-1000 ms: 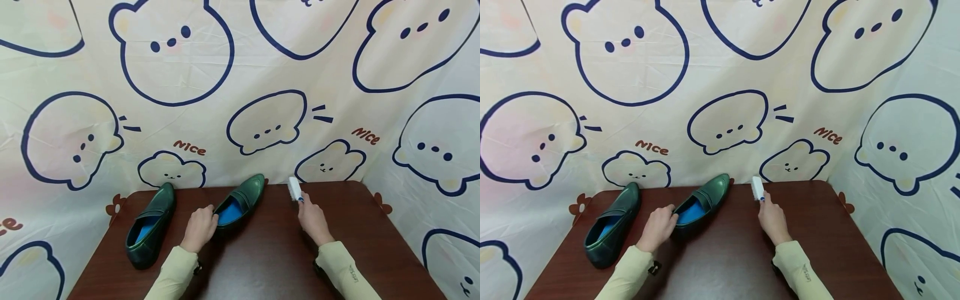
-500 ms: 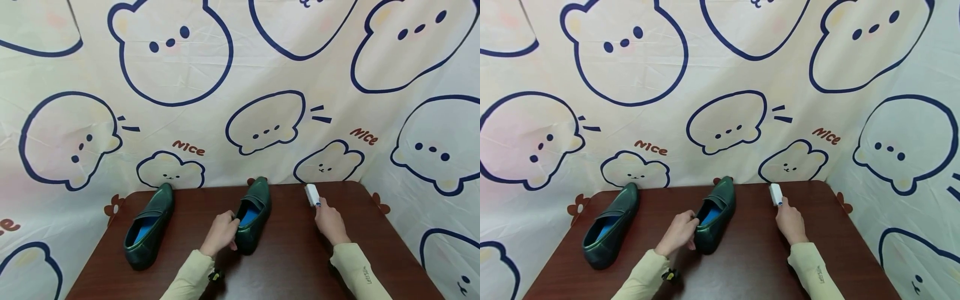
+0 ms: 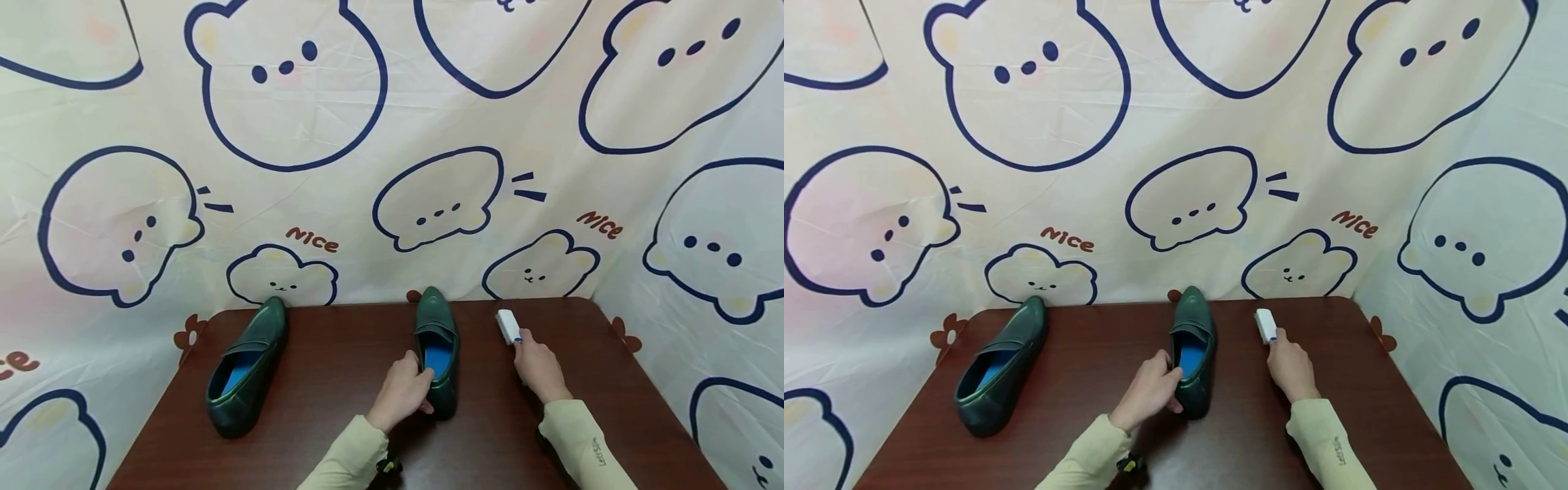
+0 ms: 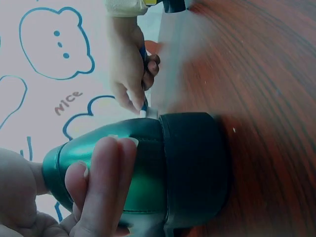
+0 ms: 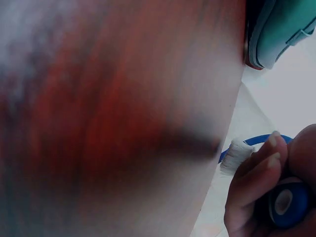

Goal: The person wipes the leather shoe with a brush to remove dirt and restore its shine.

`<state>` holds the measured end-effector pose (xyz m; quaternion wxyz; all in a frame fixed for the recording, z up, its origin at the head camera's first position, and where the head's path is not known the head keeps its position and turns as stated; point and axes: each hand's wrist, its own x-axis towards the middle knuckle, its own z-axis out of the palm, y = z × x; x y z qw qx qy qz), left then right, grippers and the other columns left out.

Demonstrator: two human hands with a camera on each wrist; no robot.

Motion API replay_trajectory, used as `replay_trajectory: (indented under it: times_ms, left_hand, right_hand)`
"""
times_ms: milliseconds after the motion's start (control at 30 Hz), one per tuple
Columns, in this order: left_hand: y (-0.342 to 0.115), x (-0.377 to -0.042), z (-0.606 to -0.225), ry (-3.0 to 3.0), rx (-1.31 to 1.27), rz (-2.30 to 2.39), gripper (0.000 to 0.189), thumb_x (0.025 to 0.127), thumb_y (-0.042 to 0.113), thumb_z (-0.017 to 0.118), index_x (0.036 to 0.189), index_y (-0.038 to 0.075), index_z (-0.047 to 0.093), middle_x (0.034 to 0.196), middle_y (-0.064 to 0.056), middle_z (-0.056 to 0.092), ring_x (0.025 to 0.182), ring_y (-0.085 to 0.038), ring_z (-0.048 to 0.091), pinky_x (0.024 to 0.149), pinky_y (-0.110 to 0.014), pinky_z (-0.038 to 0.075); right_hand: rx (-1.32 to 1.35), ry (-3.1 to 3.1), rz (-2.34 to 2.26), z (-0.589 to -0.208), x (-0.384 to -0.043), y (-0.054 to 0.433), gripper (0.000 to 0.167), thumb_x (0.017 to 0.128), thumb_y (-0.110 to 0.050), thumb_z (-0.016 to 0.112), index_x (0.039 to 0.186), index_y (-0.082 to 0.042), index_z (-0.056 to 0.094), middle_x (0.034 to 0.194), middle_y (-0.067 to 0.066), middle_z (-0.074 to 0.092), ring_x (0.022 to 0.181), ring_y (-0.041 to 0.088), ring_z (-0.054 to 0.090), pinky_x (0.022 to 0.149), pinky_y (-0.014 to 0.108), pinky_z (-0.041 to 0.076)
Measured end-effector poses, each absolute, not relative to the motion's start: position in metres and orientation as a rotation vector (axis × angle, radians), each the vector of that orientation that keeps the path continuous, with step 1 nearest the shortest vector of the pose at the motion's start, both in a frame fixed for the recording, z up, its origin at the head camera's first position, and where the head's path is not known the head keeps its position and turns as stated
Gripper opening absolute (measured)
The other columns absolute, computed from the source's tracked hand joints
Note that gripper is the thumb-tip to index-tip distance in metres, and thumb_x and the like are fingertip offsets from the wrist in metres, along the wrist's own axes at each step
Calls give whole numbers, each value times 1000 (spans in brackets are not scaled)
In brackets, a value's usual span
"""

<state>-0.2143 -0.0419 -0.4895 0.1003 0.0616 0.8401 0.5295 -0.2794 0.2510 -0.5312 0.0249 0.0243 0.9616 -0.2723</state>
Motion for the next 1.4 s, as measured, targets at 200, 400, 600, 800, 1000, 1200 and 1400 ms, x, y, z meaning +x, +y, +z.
replay_trajectory:
  times_ms: [200, 400, 600, 800, 1000, 1200, 1400]
  left_hand:
    - [-33, -213, -490, 2492, 197, 1525, 65, 101, 18, 51, 153, -15, 29, 64, -8, 64, 53, -16, 69, 73, -31, 54]
    - [-23, -213, -490, 2453, 220, 1532, 65, 103, 19, 50, 153, -15, 28, 71, -9, 65, 54, -17, 70, 74, -32, 55]
    - [-12, -214, -489, 2447, 228, 1532, 70, 102, 20, 50, 157, -14, 22, 74, -6, 66, 54, -17, 70, 83, -34, 56]
    - [-3, -214, -489, 2459, 272, 1524, 50, 103, 18, 51, 142, -12, 43, 69, -7, 62, 51, -16, 68, 68, -30, 52]
    - [9, -213, -490, 2389, 278, 1583, 48, 103, 19, 51, 140, -11, 44, 71, -9, 61, 53, -16, 70, 68, -28, 50]
    - [16, -213, -492, 2374, 249, 1603, 61, 102, 22, 53, 151, -10, 34, 70, -8, 63, 55, -17, 70, 66, -28, 48]
    - [15, -210, -494, 2346, 254, 1581, 64, 105, 36, 55, 152, -4, 35, 68, -8, 64, 58, -17, 70, 63, -30, 46]
  right_hand:
    - [47, 2949, -861, -530, -278, 249, 48, 110, -16, 43, 151, 6, 32, 96, 27, 66, 58, 22, 58, 50, 36, 46]
    - [30, 2939, -872, -531, -276, 250, 51, 110, -17, 41, 155, 5, 30, 98, 27, 66, 55, 22, 56, 49, 37, 45]
    - [20, 2945, -851, -532, -276, 252, 53, 109, -18, 44, 156, 4, 31, 97, 26, 67, 53, 22, 55, 50, 37, 45]
    - [32, 2933, -838, -532, -276, 251, 53, 109, -19, 44, 156, 3, 31, 86, 18, 64, 51, 22, 55, 49, 37, 45]
    - [48, 2905, -864, -530, -276, 252, 53, 110, -21, 45, 157, 0, 31, 80, 13, 60, 51, 22, 55, 49, 37, 46]
    - [39, 2899, -867, -529, -275, 254, 53, 109, -22, 46, 156, 0, 32, 82, 13, 61, 54, 22, 55, 51, 38, 45]
    - [44, 2908, -820, -531, -275, 257, 55, 108, -23, 48, 157, -1, 33, 94, 19, 66, 58, 22, 56, 54, 37, 46]
